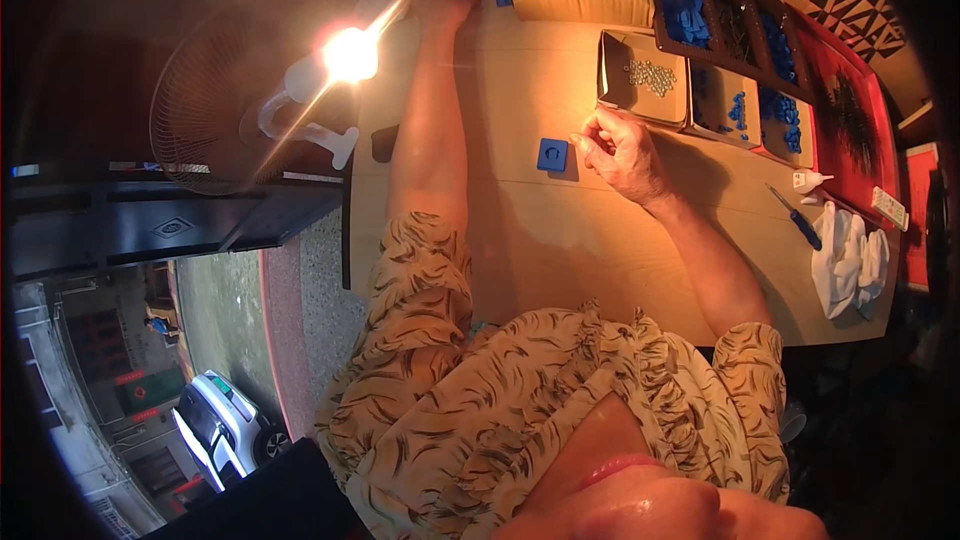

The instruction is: Assembling small electronic or mechanical components using a screwdriver.

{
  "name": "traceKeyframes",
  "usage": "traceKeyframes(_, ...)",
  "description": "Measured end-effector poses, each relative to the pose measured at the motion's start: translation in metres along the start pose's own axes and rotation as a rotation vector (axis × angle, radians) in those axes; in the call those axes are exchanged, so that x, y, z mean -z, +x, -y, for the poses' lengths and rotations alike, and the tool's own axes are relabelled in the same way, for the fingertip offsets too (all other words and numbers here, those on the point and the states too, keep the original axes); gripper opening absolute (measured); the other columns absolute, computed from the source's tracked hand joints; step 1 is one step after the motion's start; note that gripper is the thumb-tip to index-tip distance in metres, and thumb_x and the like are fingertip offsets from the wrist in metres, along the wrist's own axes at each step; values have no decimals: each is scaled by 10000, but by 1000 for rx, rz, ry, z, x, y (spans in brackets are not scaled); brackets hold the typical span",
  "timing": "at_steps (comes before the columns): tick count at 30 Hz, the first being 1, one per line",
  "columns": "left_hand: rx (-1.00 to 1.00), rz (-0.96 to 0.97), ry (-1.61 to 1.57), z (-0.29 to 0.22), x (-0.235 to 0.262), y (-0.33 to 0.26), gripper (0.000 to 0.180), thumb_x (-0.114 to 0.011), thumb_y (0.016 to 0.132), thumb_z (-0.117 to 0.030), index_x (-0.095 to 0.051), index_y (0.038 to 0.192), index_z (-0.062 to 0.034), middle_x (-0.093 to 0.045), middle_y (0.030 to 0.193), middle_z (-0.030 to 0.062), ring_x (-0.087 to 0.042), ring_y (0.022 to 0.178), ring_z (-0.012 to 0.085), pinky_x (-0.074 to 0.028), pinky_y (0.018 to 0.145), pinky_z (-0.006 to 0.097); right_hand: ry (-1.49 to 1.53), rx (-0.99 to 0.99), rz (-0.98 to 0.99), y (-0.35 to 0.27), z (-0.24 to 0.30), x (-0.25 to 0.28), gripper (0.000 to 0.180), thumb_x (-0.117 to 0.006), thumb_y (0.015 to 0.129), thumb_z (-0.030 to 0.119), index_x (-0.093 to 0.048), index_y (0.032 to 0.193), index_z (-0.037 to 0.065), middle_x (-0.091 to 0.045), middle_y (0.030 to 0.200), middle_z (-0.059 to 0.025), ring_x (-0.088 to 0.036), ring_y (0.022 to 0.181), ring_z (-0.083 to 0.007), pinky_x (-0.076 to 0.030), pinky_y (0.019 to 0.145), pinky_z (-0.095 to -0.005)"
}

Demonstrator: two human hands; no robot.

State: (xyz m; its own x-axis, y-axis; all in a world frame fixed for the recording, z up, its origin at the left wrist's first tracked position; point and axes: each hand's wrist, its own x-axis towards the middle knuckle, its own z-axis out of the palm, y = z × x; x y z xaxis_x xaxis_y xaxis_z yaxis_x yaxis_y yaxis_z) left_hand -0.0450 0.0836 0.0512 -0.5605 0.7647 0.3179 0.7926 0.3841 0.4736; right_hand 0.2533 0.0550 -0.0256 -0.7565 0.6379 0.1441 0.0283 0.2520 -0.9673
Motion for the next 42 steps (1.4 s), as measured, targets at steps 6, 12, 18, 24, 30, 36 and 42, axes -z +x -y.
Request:
traceKeyframes(6,-148,-242,-63,12,1,-7,418,-826,717,-296,-698,1071,-114,-729,914,45,-696,824,218,-548,715,344,28,13,9,1,5,-3,182,-634,970,70,-533,836,-1,-547,738,-24,-569,599,-67,-451,518,-222)
traceKeyframes(12,-151,-147,-162,74,-43,40,561,-709,833,-437,-636,1301,-136,-727,1166,77,-668,1113,289,-500,978,414,14,23,-6,3,3,-3,189,-635,971,75,-530,828,8,-544,706,-14,-549,576,-57,-439,511,-220)
traceKeyframes(18,50,-137,-16,32,-12,20,385,-640,902,-373,-700,1210,-150,-710,1174,131,-653,1125,327,-495,968,438,2,22,-29,3,8,-6,197,-671,946,90,-554,813,5,-573,647,-29,-531,588,-76,-445,545,-272)
traceKeyframes(24,-152,-282,168,27,-7,8,269,-639,904,-251,-714,1111,-97,-730,921,97,-696,863,223,-539,795,361,11,45,14,2,6,-7,180,-639,972,79,-535,842,12,-550,692,-8,-561,597,-57,-442,516,-221)
traceKeyframes(30,-171,-82,-20,14,-14,-5,269,-628,920,-236,-709,1127,-84,-732,928,98,-698,864,215,-542,802,352,31,24,21,0,6,-7,181,-631,979,87,-527,849,16,-558,671,-9,-540,585,-58,-426,520,-228)
traceKeyframes(36,-40,217,-238,72,-18,-40,270,-614,939,-218,-703,1146,-69,-734,935,99,-700,866,204,-546,810,342,31,-18,64,2,7,-10,151,-628,978,87,-540,872,25,-564,672,-3,-523,580,-52,-434,533,-219)
traceKeyframes(42,-6,398,-517,72,-18,-69,271,-601,958,-200,-698,1166,-53,-735,943,100,-702,868,194,-551,819,331,-109,6,19,4,-1,5,227,-745,897,176,-627,935,-13,-641,855,-49,-593,671,-60,-503,648,-248)
